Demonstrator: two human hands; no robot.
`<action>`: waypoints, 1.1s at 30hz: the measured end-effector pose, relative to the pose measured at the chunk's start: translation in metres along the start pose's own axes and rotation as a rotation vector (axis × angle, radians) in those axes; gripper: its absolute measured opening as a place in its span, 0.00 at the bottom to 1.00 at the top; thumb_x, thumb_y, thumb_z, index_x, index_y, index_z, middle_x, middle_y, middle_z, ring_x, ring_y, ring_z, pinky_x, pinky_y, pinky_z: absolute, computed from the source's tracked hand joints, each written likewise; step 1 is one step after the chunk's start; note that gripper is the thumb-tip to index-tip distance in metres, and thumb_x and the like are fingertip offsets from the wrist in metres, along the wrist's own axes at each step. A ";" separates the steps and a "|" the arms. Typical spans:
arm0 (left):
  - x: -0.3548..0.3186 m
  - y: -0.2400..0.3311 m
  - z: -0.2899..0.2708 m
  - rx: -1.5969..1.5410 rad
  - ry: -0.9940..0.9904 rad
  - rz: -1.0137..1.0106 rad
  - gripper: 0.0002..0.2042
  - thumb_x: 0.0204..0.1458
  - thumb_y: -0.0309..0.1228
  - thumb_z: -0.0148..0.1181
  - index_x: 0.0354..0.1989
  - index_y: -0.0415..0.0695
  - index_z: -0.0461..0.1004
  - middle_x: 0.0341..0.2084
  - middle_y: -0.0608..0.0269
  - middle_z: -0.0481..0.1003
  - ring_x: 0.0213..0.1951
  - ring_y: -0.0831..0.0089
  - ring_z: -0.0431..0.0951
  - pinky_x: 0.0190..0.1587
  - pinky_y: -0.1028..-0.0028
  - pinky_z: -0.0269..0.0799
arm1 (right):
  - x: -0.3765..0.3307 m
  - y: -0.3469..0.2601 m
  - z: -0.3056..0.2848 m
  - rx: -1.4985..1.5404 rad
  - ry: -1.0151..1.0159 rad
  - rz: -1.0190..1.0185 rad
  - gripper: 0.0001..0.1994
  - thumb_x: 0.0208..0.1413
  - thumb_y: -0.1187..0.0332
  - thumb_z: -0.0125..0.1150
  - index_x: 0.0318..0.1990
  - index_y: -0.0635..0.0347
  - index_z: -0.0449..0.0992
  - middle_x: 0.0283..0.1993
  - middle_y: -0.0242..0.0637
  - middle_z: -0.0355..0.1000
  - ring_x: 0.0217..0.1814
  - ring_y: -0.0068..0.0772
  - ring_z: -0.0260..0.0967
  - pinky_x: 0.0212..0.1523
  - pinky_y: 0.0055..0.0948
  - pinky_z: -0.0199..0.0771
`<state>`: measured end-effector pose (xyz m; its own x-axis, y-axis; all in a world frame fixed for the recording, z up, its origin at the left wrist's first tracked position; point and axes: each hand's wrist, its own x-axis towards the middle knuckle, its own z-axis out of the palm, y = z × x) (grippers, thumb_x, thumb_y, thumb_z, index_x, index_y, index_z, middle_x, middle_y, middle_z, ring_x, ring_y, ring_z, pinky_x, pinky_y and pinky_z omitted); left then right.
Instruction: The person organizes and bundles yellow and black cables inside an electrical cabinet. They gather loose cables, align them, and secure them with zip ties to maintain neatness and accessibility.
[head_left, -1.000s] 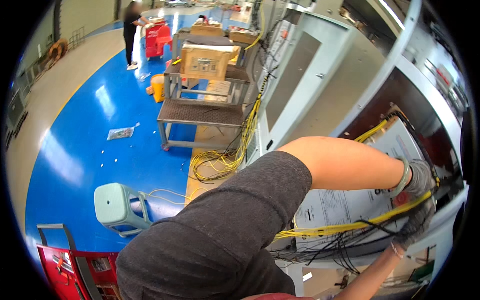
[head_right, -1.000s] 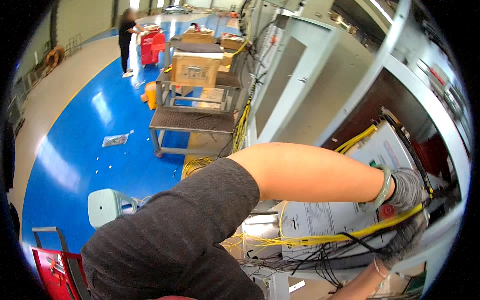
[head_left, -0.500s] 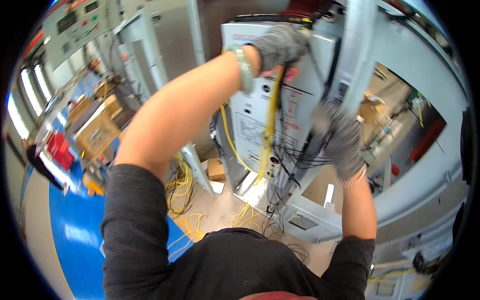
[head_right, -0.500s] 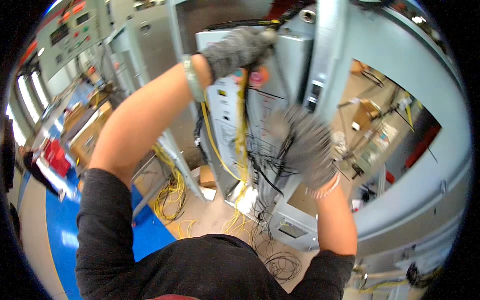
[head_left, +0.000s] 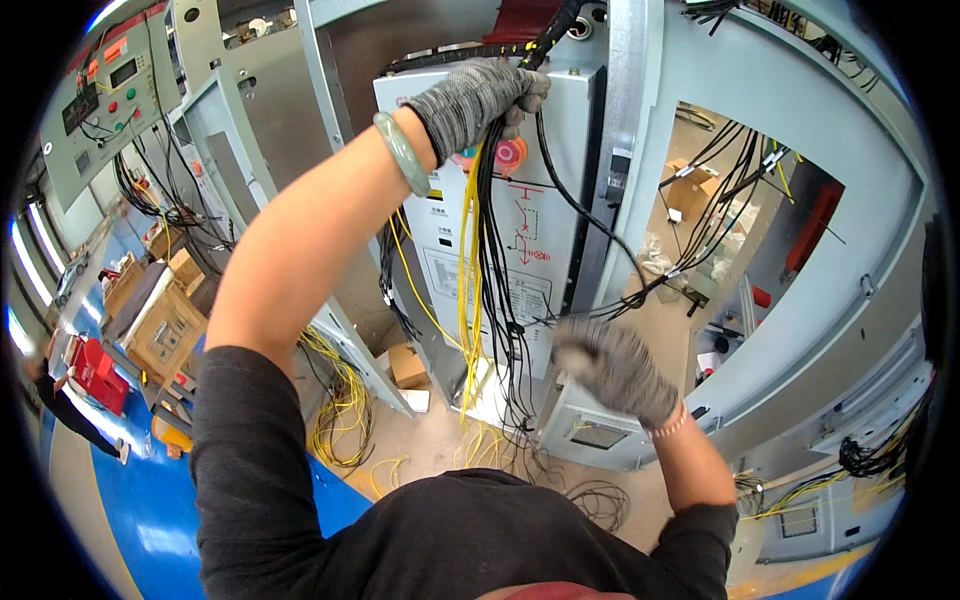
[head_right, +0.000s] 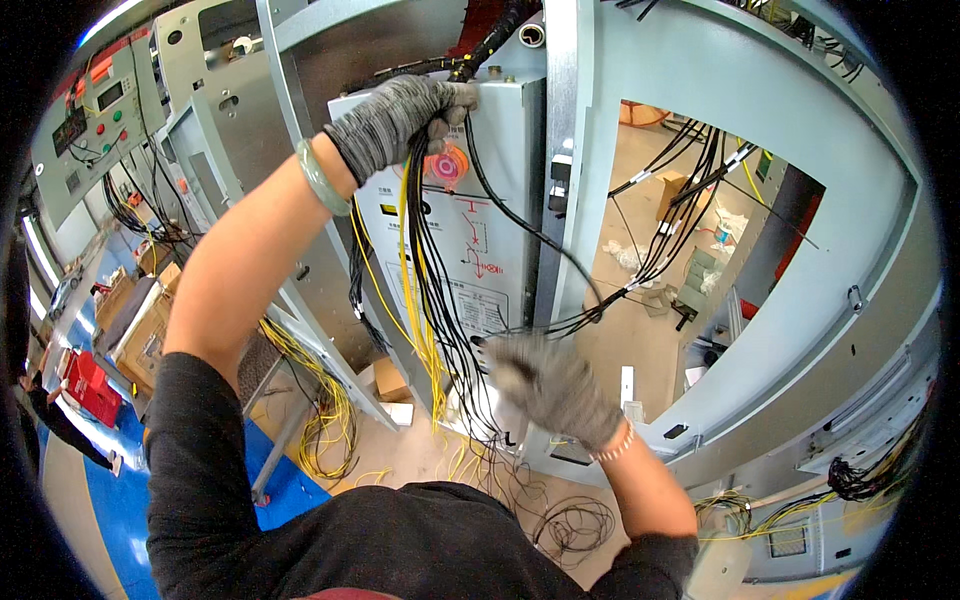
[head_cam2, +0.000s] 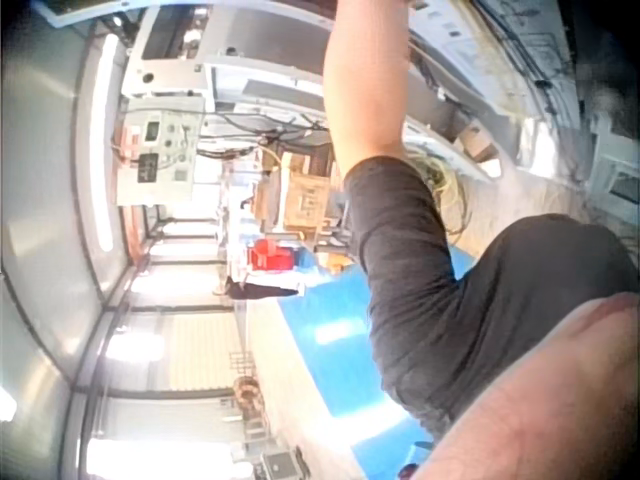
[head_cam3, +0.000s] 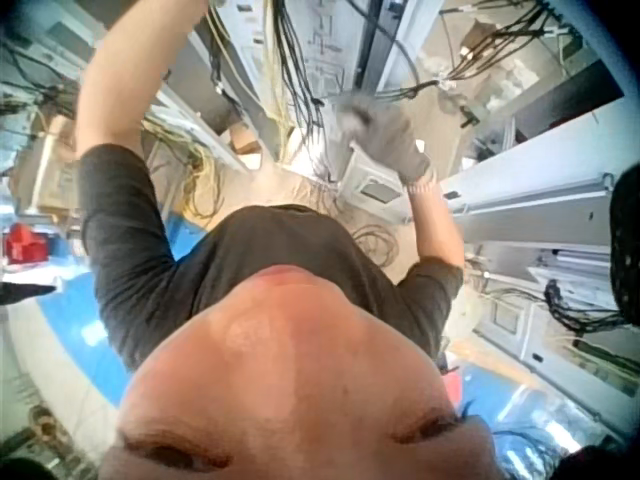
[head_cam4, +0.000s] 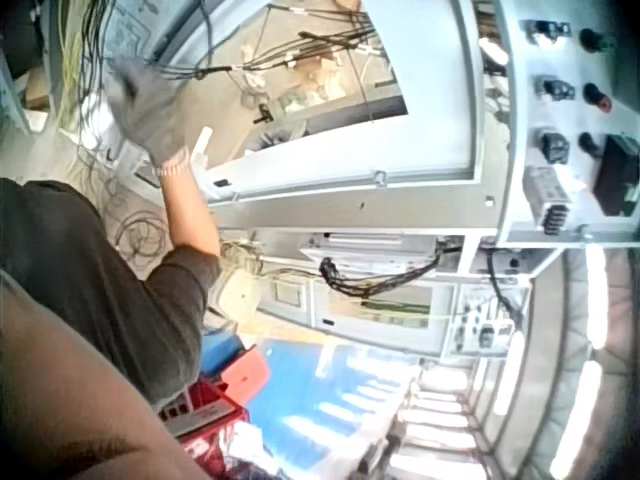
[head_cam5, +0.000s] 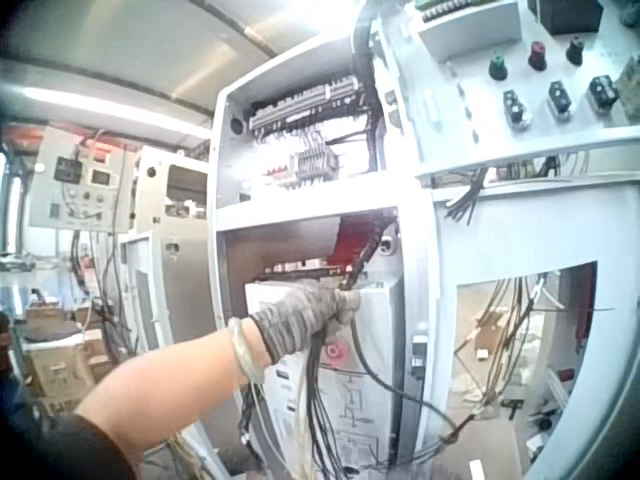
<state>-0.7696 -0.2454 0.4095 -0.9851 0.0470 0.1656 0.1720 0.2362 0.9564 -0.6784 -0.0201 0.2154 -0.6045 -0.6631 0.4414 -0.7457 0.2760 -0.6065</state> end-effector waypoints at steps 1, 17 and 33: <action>-0.005 0.002 0.001 -0.036 0.005 0.004 0.08 0.47 0.37 0.60 0.24 0.48 0.71 0.12 0.75 0.66 0.11 0.86 0.61 0.14 0.82 0.63 | 0.026 -0.014 -0.003 0.061 0.196 -0.060 0.21 0.50 0.56 0.54 0.47 0.61 0.69 0.37 0.44 0.71 0.39 0.39 0.71 0.41 0.30 0.70; 0.018 -0.033 -0.039 -0.503 -0.602 0.200 0.21 0.50 0.31 0.55 0.52 0.37 0.61 0.44 0.49 0.70 0.46 0.64 0.72 0.44 0.71 0.73 | 0.158 -0.082 0.005 1.084 0.148 0.108 0.09 0.54 0.63 0.51 0.34 0.60 0.65 0.17 0.28 0.60 0.12 0.18 0.58 0.13 0.23 0.69; -0.001 0.027 -0.050 1.023 0.104 0.435 0.15 0.53 0.40 0.52 0.37 0.39 0.74 0.25 0.59 0.74 0.27 0.72 0.72 0.36 0.72 0.69 | 0.171 -0.062 -0.020 0.673 0.299 0.018 0.20 0.53 0.53 0.50 0.32 0.65 0.69 0.22 0.35 0.67 0.20 0.25 0.68 0.21 0.24 0.71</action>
<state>-0.7644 -0.2876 0.4468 -0.8271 0.2502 0.5033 0.3792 0.9094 0.1711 -0.7413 -0.1367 0.3423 -0.7375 -0.4182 0.5302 -0.4591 -0.2653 -0.8478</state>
